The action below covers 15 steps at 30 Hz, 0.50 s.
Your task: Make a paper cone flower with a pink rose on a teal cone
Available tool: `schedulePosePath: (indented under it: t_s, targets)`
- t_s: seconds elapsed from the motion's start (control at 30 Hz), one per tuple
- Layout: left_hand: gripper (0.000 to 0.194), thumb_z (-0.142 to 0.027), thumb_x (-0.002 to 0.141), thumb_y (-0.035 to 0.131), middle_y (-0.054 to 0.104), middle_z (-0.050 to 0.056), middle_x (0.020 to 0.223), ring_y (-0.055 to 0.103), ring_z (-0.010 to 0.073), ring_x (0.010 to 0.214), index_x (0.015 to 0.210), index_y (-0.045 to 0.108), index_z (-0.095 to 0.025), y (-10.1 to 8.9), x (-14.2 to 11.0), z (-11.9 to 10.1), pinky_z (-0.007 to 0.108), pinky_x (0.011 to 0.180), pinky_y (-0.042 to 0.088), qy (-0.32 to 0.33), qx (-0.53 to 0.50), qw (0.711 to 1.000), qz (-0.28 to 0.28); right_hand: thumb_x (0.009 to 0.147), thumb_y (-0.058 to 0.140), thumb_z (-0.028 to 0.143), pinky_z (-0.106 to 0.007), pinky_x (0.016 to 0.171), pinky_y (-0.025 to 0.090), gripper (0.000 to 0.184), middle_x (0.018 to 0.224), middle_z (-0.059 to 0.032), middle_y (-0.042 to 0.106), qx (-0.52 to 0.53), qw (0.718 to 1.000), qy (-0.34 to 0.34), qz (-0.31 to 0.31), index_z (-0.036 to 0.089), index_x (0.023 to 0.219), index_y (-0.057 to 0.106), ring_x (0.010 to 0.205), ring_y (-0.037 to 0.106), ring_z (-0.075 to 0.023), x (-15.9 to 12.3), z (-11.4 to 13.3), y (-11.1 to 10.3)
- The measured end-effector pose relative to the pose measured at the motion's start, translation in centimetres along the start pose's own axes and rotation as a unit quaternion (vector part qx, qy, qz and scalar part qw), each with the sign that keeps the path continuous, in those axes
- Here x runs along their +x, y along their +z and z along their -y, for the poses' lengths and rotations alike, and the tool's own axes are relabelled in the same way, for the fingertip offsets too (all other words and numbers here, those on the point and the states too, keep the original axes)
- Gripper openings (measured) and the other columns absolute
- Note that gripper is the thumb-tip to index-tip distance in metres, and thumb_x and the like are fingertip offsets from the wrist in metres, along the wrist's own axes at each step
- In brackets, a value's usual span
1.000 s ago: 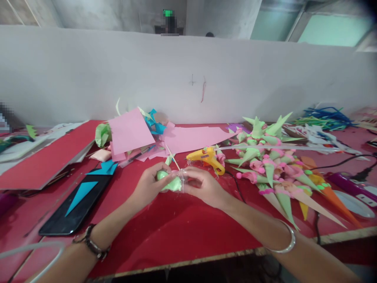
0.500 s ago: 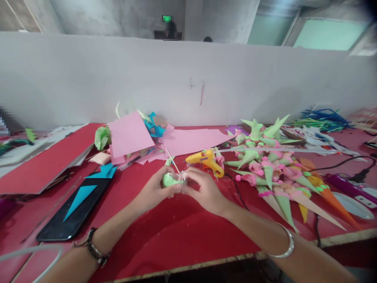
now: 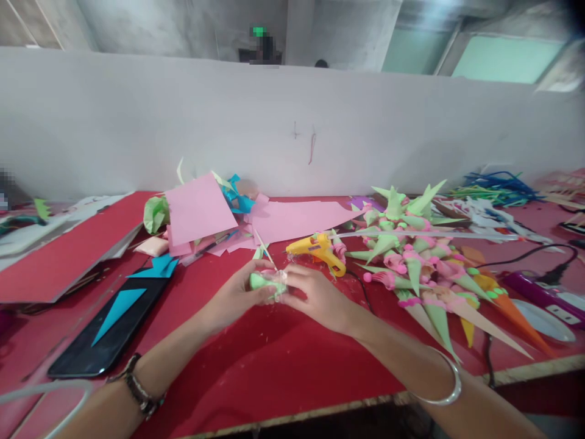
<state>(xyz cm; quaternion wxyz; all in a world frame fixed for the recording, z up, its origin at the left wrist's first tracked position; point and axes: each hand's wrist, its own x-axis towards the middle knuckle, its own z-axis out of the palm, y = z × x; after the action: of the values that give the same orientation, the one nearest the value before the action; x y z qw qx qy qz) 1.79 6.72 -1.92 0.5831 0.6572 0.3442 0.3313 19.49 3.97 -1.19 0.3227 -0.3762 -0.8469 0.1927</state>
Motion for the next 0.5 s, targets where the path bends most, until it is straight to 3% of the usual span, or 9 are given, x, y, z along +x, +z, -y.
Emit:
schedulePosePath:
  t_s: [0.13,0.23,0.33,0.5]
  targets:
    - [0.038,-0.032,0.07,0.06,0.052,-0.003,0.072,0.049,0.0072,0.058,0.102,0.045,-0.018,-0.1,-0.1,0.3,0.02,0.054,0.041,-0.008,-0.006,0.999,0.037,0.081,0.05,0.021,-0.025,0.072,0.042,0.013,0.085,-0.0044,0.055,-0.007,1.0,-0.013,-0.028,0.017,0.09,0.057,0.08,0.052,-0.0142,-0.2,0.3,0.4]
    - [0.027,-0.037,0.074,0.055,0.051,-0.003,0.063,0.047,0.0062,0.053,0.088,0.053,-0.013,-0.3,-0.3,0.2,0.019,0.051,0.04,-0.016,0.011,0.994,0.107,0.079,0.052,0.019,-0.025,0.071,0.042,0.005,0.082,-0.0029,0.051,0.023,0.998,-0.032,-0.048,0.017,0.079,0.057,0.078,0.051,-0.013,-0.2,0.6,0.5]
    - [0.029,-0.038,0.078,0.05,0.053,-0.001,0.06,0.046,0.0055,0.049,0.076,0.058,-0.011,-0.6,-0.3,-0.1,0.018,0.05,0.039,-0.014,0.029,0.986,0.165,0.077,0.054,0.016,-0.024,0.072,0.041,0.009,0.079,-0.0013,0.048,0.063,0.995,-0.039,-0.064,0.016,0.069,0.057,0.077,0.05,-0.0115,-0.3,1.0,0.5]
    - [0.029,-0.038,0.078,0.05,0.059,0.002,0.069,0.047,0.0052,0.051,0.077,0.06,-0.011,-0.7,-0.3,-0.4,0.018,0.049,0.038,-0.003,0.005,0.985,0.17,0.077,0.052,0.012,-0.023,0.069,0.041,0.012,0.078,0.0001,0.047,0.122,0.989,-0.018,-0.086,0.017,0.067,0.057,0.073,0.05,-0.0097,-0.3,1.5,0.7]
